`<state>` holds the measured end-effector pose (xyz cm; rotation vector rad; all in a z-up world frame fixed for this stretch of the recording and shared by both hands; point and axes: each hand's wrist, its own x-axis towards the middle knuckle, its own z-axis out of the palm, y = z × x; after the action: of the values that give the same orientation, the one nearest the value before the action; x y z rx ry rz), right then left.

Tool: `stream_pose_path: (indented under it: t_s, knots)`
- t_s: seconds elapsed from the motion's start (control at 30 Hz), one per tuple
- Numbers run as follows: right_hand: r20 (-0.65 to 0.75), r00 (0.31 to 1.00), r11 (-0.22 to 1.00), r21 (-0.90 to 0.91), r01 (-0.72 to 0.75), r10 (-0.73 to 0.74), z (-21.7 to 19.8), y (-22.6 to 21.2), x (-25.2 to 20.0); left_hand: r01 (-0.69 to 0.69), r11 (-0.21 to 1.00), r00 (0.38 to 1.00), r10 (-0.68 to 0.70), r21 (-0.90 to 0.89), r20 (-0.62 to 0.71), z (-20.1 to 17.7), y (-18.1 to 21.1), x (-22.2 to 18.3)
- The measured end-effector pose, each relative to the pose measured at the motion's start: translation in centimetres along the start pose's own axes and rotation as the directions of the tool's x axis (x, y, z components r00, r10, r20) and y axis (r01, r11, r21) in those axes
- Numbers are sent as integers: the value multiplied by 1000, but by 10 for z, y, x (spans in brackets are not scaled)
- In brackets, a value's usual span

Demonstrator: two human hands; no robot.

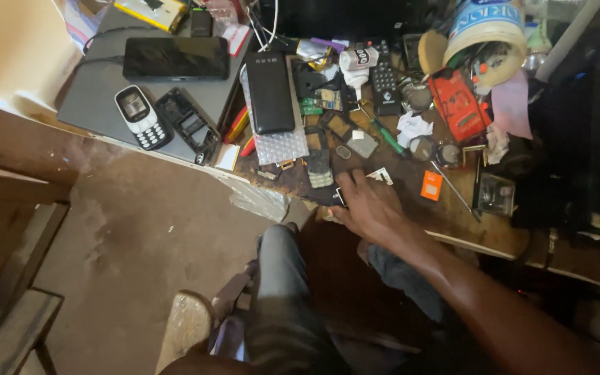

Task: Repairing a mobile phone by assembling internal components and using a tool on the housing

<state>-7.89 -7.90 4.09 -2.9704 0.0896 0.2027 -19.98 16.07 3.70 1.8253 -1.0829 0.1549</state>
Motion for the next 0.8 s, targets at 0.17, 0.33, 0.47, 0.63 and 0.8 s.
stream_pose_path:
  t_s: [0.17,0.33,0.47,0.63,0.8]
  knots:
    - [-74,997,999,-48,19,-23,-5,-3,-1,82,983,985,-54,165,-165,-25,-80,65]
    - [-192,981,999,-19,35,-38,1,2,-3,160,934,945,-51,318,-324,-51,-153,131]
    - [-204,979,997,72,35,-20,-19,1,-1,242,878,893,-34,414,-448,-70,-183,165]
    - [-298,954,999,-49,-2,-13,4,33,11,172,802,911,91,571,-403,-85,-196,167]
    - [-318,946,999,17,-52,54,-15,22,11,186,772,912,94,608,-398,-79,-218,161]
